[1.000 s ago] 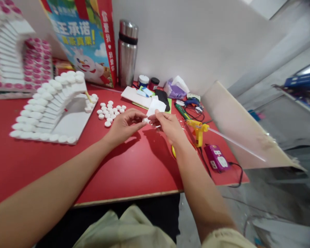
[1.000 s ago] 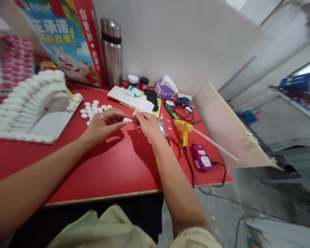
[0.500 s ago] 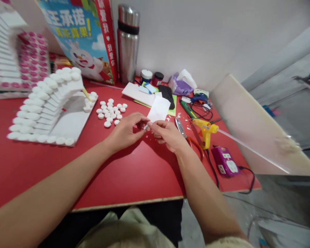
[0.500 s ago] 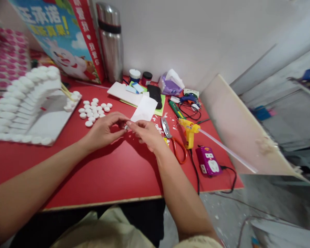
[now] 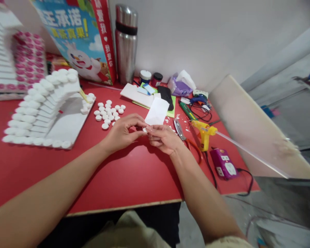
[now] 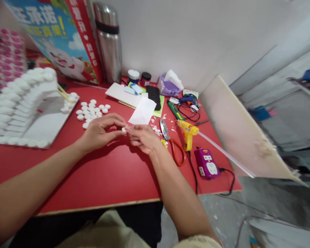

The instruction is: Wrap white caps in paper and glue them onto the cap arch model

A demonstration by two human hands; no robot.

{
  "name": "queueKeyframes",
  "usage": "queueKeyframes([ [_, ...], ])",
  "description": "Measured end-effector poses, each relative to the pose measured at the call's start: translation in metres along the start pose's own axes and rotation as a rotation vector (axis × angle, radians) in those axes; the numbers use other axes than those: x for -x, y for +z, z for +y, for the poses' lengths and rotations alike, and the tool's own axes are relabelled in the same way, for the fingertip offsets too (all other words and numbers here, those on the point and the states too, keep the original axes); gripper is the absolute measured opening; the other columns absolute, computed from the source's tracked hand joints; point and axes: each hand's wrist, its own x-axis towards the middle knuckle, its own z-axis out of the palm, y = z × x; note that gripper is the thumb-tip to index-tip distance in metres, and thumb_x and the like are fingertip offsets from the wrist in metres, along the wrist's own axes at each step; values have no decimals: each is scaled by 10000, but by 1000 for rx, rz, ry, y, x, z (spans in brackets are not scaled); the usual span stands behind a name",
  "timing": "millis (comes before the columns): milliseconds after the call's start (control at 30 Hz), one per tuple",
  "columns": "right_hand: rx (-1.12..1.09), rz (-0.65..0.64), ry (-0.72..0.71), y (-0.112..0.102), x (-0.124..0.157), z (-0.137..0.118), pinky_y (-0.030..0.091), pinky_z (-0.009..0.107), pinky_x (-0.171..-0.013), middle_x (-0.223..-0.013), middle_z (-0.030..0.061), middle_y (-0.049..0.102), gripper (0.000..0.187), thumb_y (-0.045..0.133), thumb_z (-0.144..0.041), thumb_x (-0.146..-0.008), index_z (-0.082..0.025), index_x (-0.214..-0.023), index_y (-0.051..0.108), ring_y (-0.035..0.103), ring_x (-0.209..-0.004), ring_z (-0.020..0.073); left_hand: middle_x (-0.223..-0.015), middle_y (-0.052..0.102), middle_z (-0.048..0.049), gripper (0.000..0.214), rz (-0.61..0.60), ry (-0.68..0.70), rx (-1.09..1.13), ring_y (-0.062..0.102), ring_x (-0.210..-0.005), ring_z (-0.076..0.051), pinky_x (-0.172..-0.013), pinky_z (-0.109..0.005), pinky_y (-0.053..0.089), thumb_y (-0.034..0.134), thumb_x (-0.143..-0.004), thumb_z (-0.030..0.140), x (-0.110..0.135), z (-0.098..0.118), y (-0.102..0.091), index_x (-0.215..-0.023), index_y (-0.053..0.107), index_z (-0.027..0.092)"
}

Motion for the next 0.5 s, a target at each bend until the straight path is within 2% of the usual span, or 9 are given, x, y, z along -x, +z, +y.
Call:
queueKeyframes([
  [100, 23, 19, -24, 2, 1, 0, 101, 163, -405, -531, -108, 387, 497, 1000, -425, -569, -138, -683, 610, 180, -449, -7, -964, 731, -76, 92, 20, -6, -14, 685, -872, -174, -763, -289, 540, 764, -876, 200, 1, -3, -1, -963, 759, 171],
  [267, 76, 144, -131, 3, 5, -5, 111, 183, -395, -645, -14, 600, 451, 911, -516, -698, -123, -765, 699, 244, -448, 9, -981, 711, -76, 160, 44, -25, 4, 651, -792, -152, -729, -295, 547, 775, -884, 291, 3, -4, 3, -988, 734, 176],
  [400, 9, 147, -80, -1, 4, -8, 164, 182, -388, -707, 15, 653, 351, 866, -446, -778, -129, -856, 736, 346, -473, 34, -950, 706, -74, 186, 60, -47, 7, 646, -803, -160, -738, -307, 541, 778, -880, 345, 2, 2, 5, -941, 727, 177],
  [500, -33, 126, -27, -3, 2, -8, 227, 176, -383, -765, 48, 694, 273, 804, -394, -849, -130, -888, 747, 440, -504, 55, -912, 712, -68, 239, 117, -157, 88, 658, -836, -179, -746, -312, 546, 840, -808, 366, 1, 3, 4, -899, 730, 174],
])
